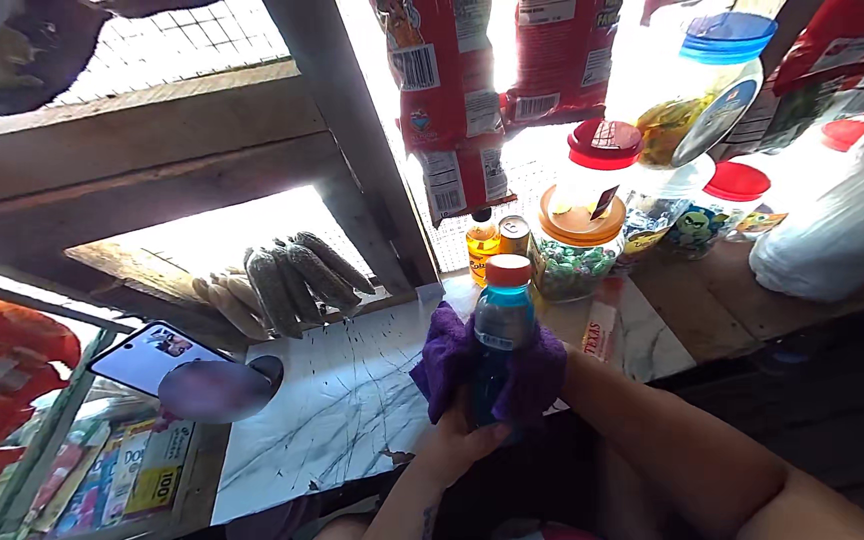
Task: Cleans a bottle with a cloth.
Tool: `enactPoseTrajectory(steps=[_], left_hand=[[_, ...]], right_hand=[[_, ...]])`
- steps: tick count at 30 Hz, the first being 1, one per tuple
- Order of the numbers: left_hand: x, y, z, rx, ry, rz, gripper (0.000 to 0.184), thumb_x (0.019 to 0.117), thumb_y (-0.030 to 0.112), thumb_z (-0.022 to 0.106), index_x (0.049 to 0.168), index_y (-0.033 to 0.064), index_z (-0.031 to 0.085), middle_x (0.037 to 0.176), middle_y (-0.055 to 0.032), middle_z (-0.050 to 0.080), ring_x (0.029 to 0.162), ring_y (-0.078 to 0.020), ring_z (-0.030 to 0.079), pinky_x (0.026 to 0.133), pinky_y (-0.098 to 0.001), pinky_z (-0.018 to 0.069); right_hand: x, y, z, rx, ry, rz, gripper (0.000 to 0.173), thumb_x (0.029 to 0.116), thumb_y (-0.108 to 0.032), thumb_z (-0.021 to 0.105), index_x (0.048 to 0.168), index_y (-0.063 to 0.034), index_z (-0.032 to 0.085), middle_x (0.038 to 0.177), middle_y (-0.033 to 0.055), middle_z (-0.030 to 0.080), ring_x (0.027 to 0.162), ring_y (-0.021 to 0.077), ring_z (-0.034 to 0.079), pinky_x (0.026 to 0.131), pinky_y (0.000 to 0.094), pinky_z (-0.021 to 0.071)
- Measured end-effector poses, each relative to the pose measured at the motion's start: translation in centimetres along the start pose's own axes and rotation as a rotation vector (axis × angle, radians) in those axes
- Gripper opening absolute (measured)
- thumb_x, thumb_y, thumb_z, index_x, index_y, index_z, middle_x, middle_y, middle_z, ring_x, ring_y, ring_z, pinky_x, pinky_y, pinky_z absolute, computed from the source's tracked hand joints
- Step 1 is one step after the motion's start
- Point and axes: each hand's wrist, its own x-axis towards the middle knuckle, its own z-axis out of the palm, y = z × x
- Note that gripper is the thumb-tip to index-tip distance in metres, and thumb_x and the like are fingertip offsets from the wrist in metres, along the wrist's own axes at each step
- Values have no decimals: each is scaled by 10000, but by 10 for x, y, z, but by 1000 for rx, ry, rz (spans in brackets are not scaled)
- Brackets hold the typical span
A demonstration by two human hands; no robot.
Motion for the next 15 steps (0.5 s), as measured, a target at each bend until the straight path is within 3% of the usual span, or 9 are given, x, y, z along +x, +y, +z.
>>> enactPoseTrajectory(steps=[2,4,6,8,10,12,15], left_hand=[[0,9,4,242,78,6,629,897,291,758,1364,-33,487,1217,40,693,1135,4,636,1019,-241,522],[4,20,12,499,206,-68,631,899,135,721,1384,-146,431,1253,-146,648,1173,-73,612,1049,-272,484],[9,-3,-2,819,284,-47,802,902,377,703,1458,-104,383,1233,-193,668,1162,-179,655,1013,-412,532],[13,-15,-8,971,340,-41,854,900,465,677,1478,-86,375,1128,-227,700,1053,-304,703,901,-550,563],[13,-18,-7,941,359,-7,857,883,477,701,1448,-96,406,1125,-218,700,1055,-269,701,911,-507,567],[12,-16,-7,692,315,61,824,867,407,753,1411,-117,424,1249,-163,660,1179,-119,635,1031,-332,524],[3,0,-3,292,202,-5,799,823,381,807,1374,-92,474,1229,-21,683,1134,-16,638,1004,-244,532]], right_hand=[[-8,-18,35,-180,237,59,224,1000,60,428,960,-129,540,719,-87,612,655,-24,591,658,165,521],[2,-8,32,-247,299,-7,183,1003,29,458,998,-114,572,785,-69,624,732,1,607,706,203,530],[19,7,17,-228,298,-120,152,989,1,493,1007,-116,589,812,-48,676,766,35,655,717,239,566],[29,12,13,-204,337,-146,117,999,-10,510,1032,-95,583,827,-19,672,775,66,658,722,267,570],[30,13,14,-166,348,-138,126,997,-10,500,1007,-104,584,798,-15,671,743,71,658,692,268,568],[24,10,14,-133,300,-128,179,993,-10,468,951,-130,595,757,-31,679,706,58,660,659,256,567],[7,4,13,-88,128,-123,241,976,10,439,915,-153,606,754,-65,698,708,19,668,677,217,567]])
